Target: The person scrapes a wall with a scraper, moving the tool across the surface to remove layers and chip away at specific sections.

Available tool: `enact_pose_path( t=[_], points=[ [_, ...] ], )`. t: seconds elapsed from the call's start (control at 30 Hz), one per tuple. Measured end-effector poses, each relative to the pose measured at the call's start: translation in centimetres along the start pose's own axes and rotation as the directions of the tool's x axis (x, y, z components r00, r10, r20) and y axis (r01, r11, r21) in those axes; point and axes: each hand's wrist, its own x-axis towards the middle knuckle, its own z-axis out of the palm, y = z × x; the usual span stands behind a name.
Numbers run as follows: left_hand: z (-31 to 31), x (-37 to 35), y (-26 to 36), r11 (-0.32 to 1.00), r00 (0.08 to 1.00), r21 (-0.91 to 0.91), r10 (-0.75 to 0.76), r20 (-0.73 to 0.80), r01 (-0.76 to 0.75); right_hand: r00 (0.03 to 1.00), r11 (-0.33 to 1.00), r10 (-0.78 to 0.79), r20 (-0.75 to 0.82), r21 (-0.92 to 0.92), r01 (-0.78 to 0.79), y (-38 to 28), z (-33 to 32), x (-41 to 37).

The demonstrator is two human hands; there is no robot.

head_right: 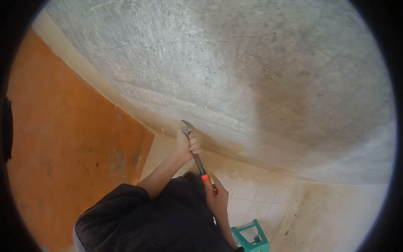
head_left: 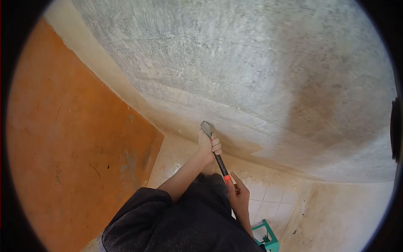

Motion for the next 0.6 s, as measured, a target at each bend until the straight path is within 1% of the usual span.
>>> enact_pose_path(
  t=[0.03,0.07,0.1,0.13,0.17,0.2,0.27,0.3,0.37,0.4,0.47,0.5,0.57,0.6],
  points=[
    [0.3,-0.2,0.0,1.0,1.0,0.023,0.005,-0.024,-0.004,0.99,0.993,0.104,0.099,0.052,-0.11,0.2,-0.6,0.2],
    [0.3,-0.6,-0.1,0.999,0.998,0.044,0.012,-0.054,-0.01,0.957,0.97,0.203,0.209,0.091,-0.226,0.5,-1.2,0.2],
    [0.1,-0.9,-0.2,0.999,0.998,0.042,0.021,-0.051,-0.019,0.957,0.972,0.195,0.213,0.09,-0.218,0.9,-1.3,0.1],
    [0.0,-1.0,-0.2,0.998,0.999,0.05,0.027,-0.043,-0.025,0.9,0.937,0.242,0.363,0.152,-0.314,1.3,-1.3,0.2],
    [-0.2,-1.0,-0.4,0.998,0.999,0.052,0.035,-0.034,-0.033,0.817,0.891,0.271,0.509,0.188,-0.413,1.7,-1.5,0.4],
    [-0.6,-0.8,-0.5,0.998,0.998,0.037,0.049,-0.029,-0.048,0.815,0.899,0.264,0.516,0.175,-0.402,2.1,-1.6,0.7],
    [-1.5,-0.6,-0.9,0.994,0.996,0.061,0.084,0.029,-0.086,0.742,0.827,0.209,0.637,0.29,-0.482,2.5,-1.3,0.6],
    [-1.3,-0.8,-1.3,0.993,0.996,0.075,0.085,0.041,-0.088,0.752,0.828,0.196,0.629,0.305,-0.471,2.3,-1.3,0.2],
    [-0.7,-0.9,-1.8,0.976,0.977,-0.068,0.211,0.027,-0.209,0.76,0.844,0.23,0.607,0.265,-0.467,1.3,-1.8,0.5],
    [-0.7,-1.5,-2.2,0.976,0.978,-0.076,0.207,0.02,-0.205,0.756,0.843,0.239,0.609,0.256,-0.473,1.5,-1.9,0.3],
    [0.1,-1.9,-3.0,0.945,0.948,-0.073,0.318,-0.006,-0.318,0.756,0.836,0.247,0.606,0.26,-0.482,1.8,-2.4,0.7],
    [0.3,-2.2,-3.7,0.946,0.95,-0.085,0.313,-0.009,-0.313,0.754,0.838,0.257,0.605,0.249,-0.485,2.0,-2.6,0.4],
    [0.8,-2.8,-5.4,0.944,0.942,0.017,0.33,-0.057,-0.33,0.781,0.845,0.26,0.568,0.257,-0.469,2.2,-3.0,-0.6],
    [1.1,-3.1,-6.8,0.945,0.943,0.0,0.326,-0.067,-0.327,0.774,0.847,0.273,0.571,0.239,-0.475,2.2,-3.3,-0.9]
  ],
)
